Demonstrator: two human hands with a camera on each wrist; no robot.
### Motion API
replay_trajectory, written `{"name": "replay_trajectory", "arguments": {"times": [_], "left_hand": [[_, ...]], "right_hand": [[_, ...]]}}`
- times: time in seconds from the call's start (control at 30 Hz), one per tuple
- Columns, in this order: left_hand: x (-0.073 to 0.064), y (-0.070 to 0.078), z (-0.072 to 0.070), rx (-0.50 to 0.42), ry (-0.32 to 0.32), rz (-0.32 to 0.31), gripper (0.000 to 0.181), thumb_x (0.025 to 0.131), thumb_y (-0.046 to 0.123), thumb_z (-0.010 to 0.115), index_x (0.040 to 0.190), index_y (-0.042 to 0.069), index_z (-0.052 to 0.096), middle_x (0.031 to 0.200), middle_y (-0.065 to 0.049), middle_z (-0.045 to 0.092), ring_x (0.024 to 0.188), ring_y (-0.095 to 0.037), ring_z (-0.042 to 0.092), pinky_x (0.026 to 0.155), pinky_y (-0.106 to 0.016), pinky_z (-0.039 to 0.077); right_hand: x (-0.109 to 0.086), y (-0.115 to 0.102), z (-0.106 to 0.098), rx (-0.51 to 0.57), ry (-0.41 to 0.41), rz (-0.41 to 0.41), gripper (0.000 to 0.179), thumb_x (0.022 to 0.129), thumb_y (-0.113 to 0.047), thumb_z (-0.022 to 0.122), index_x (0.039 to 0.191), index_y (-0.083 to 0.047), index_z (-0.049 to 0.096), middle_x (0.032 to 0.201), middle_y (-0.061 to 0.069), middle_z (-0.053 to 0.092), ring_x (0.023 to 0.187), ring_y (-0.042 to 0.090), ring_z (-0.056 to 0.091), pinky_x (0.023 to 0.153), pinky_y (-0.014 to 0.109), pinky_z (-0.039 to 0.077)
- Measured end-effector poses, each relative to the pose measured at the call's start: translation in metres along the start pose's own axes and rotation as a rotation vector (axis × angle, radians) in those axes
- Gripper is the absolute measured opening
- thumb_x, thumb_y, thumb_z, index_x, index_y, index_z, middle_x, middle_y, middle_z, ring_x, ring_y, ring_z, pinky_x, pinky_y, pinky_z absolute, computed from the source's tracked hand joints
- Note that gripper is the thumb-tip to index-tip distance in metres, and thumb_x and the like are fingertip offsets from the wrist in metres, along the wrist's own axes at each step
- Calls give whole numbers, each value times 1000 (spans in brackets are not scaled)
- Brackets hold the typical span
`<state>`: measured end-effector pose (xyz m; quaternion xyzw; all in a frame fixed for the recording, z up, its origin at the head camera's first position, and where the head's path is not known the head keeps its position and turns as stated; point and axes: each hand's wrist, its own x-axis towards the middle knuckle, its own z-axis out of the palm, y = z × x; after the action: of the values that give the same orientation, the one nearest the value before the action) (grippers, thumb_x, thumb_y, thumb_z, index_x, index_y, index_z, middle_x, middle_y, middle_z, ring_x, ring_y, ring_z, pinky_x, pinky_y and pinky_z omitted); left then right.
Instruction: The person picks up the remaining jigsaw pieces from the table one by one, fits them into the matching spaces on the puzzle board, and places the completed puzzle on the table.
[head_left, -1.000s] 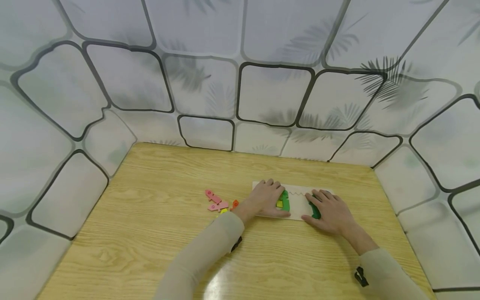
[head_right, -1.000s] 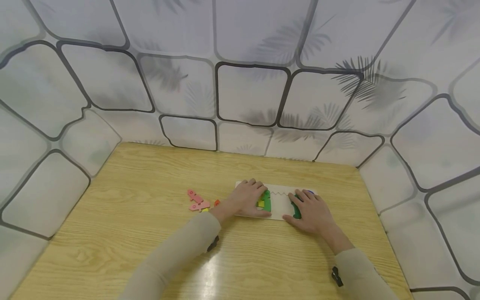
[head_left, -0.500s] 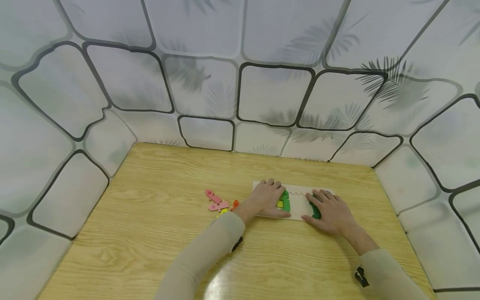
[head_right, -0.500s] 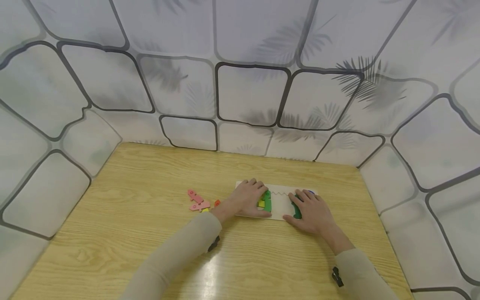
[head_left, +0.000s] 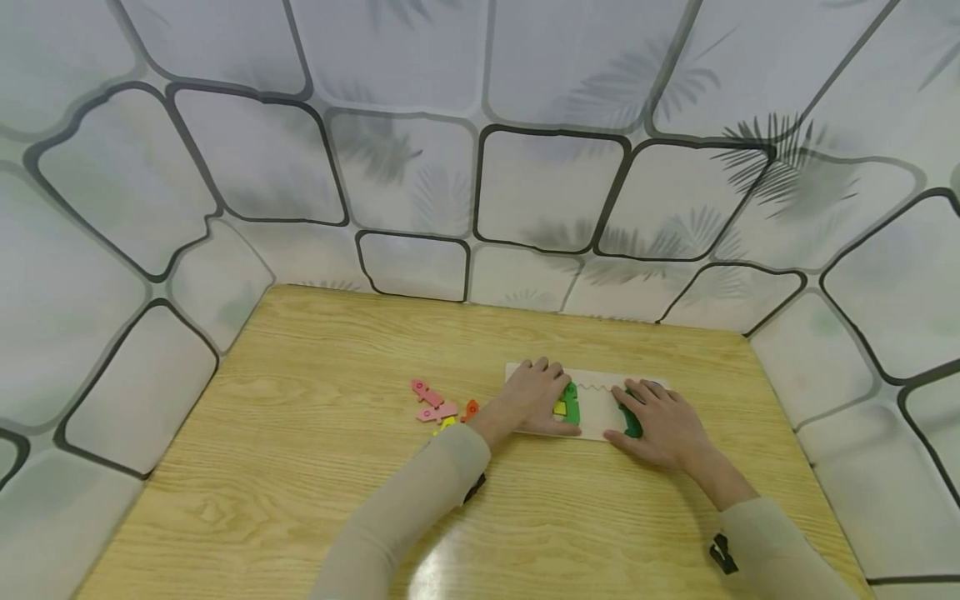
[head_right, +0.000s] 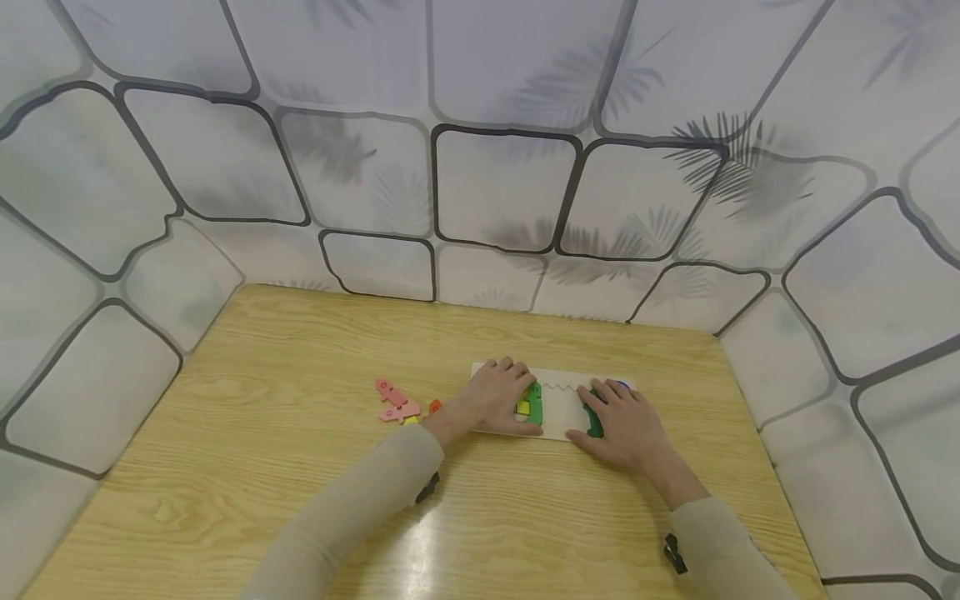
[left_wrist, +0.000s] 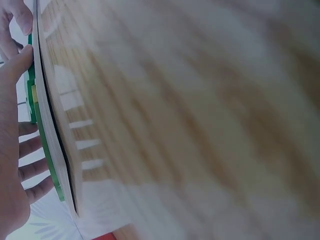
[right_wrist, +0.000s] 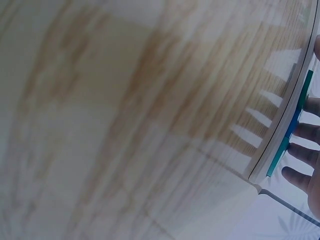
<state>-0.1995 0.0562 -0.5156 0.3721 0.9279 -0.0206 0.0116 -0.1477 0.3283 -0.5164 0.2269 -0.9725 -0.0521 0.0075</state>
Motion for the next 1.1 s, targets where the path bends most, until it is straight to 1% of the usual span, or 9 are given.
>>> {"name": "replay_trajectory", "arguments": {"times": [0.3, 0.63, 1.1], "left_hand": [[0, 0, 0, 15, -12, -2, 96, 87, 91, 45, 151, 20, 53, 149, -1, 56, 132, -21, 55, 111, -41, 51], [-1, 0, -1, 7, -12, -3, 97, 86, 92, 47, 151, 21, 53, 150, 0, 55, 133, -20, 54, 111, -41, 50], [0, -1, 1, 1, 5, 2, 97, 85, 92, 49, 150, 20, 54, 149, -1, 56, 133, -22, 54, 113, -43, 49]], "right_hand": [[0, 0, 1, -3, 0, -1, 82, 96, -71, 59, 155, -15, 54, 156, 18, 56, 142, 43, 53, 109, 63, 49], [0, 1, 0, 3, 0, -3, 82, 96, -72, 58, 155, -15, 54, 156, 17, 55, 142, 43, 53, 108, 63, 49], [0, 1, 1, -3, 4, -4, 82, 95, -71, 60, 154, -14, 55, 155, 18, 56, 142, 43, 53, 108, 63, 50]]}}
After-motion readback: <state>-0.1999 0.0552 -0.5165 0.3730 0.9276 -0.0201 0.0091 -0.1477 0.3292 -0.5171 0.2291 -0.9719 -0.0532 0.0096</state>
